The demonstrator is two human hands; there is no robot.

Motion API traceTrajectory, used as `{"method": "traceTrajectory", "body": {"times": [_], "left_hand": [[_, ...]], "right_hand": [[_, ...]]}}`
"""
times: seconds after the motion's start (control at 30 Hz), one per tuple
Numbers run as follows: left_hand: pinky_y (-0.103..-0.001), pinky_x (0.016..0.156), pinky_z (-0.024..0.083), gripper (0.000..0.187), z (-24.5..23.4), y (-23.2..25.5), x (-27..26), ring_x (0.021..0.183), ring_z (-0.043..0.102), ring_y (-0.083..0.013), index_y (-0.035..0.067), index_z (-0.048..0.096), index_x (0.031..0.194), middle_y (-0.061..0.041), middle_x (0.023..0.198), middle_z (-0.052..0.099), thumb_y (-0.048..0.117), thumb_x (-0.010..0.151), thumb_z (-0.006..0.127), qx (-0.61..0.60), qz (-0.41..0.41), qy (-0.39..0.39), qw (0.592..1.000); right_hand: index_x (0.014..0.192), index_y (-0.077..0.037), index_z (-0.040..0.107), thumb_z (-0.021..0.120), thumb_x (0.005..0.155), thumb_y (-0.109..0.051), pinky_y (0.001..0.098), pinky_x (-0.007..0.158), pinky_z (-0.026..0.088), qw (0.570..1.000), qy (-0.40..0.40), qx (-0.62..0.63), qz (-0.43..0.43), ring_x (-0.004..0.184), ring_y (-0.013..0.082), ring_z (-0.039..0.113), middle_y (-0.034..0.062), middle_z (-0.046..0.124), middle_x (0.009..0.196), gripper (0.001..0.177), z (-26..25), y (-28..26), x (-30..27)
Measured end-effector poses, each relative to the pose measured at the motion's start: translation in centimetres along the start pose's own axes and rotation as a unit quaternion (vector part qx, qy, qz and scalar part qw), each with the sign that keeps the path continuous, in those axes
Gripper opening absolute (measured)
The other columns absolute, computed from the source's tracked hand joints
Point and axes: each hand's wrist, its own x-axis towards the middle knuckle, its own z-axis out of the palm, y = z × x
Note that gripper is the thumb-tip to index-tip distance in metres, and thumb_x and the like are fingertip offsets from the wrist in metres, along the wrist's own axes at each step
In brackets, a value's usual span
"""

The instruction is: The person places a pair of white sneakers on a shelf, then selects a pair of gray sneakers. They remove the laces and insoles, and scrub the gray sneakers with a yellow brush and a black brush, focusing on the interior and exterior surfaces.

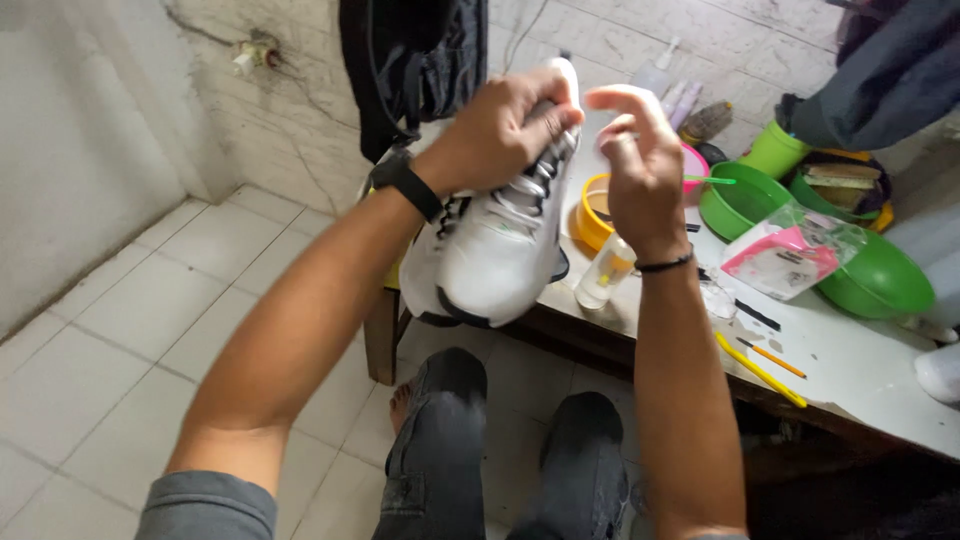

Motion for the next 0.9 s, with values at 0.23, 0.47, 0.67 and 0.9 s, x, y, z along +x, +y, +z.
{"method": "traceTrajectory", "body": {"times": [0.23, 0.47, 0.67, 0.9], "left_hand": [[-0.052, 0.076, 0.053, 0.012, 7.4, -9.4, 0.2, 0.086, 0.068, -0.0467, 0.010, 0.066, 0.096, -0.022, 0.081, 0.069, 0.019, 0.097, 0.059, 0.003, 0.054, -0.002, 0.999], [-0.042, 0.087, 0.045, 0.021, 3.6, -12.6, -1.7, 0.097, 0.065, -0.0264, 0.023, 0.069, 0.098, 0.000, 0.090, 0.069, 0.039, 0.085, 0.072, 0.218, 0.029, -0.005, 0.976], [-0.047, 0.106, 0.018, 0.048, 2.0, -13.9, -4.8, 0.130, 0.043, -0.0271, 0.021, 0.069, 0.104, -0.010, 0.118, 0.064, 0.063, 0.093, 0.049, 0.266, -0.217, -0.185, 0.921], [-0.042, 0.108, 0.027, 0.027, 0.6, -13.6, -5.4, 0.114, 0.058, -0.0278, 0.021, 0.056, 0.097, -0.011, 0.093, 0.064, 0.048, 0.097, 0.052, 0.086, -0.169, -0.090, 0.978]], "right_hand": [[0.118, -0.016, 0.056, 0.067, 0.082, -0.032, 0.0580, 0.087, 0.052, 0.945, -0.175, -0.259, 0.099, 0.098, 0.0462, 0.068, 0.0130, 0.075, 0.099, 0.041, 1.0, 3.3, -1.1], [0.118, -0.014, 0.059, 0.071, 0.079, -0.032, 0.0546, 0.098, 0.053, 0.888, -0.309, -0.282, 0.192, 0.112, 0.0460, 0.067, 0.0243, 0.073, 0.110, 0.045, 3.6, 5.9, -1.3], [0.126, -0.013, 0.069, 0.072, 0.083, -0.035, 0.0528, 0.096, 0.055, 0.890, -0.325, -0.229, 0.223, 0.111, 0.0423, 0.069, 0.0234, 0.074, 0.109, 0.048, 4.9, 6.6, -1.3], [0.109, -0.015, 0.071, 0.073, 0.081, -0.029, 0.0521, 0.077, 0.053, 0.949, -0.260, -0.128, 0.122, 0.088, 0.0413, 0.070, 0.0204, 0.072, 0.092, 0.032, 4.6, 10.1, -1.6]]}}
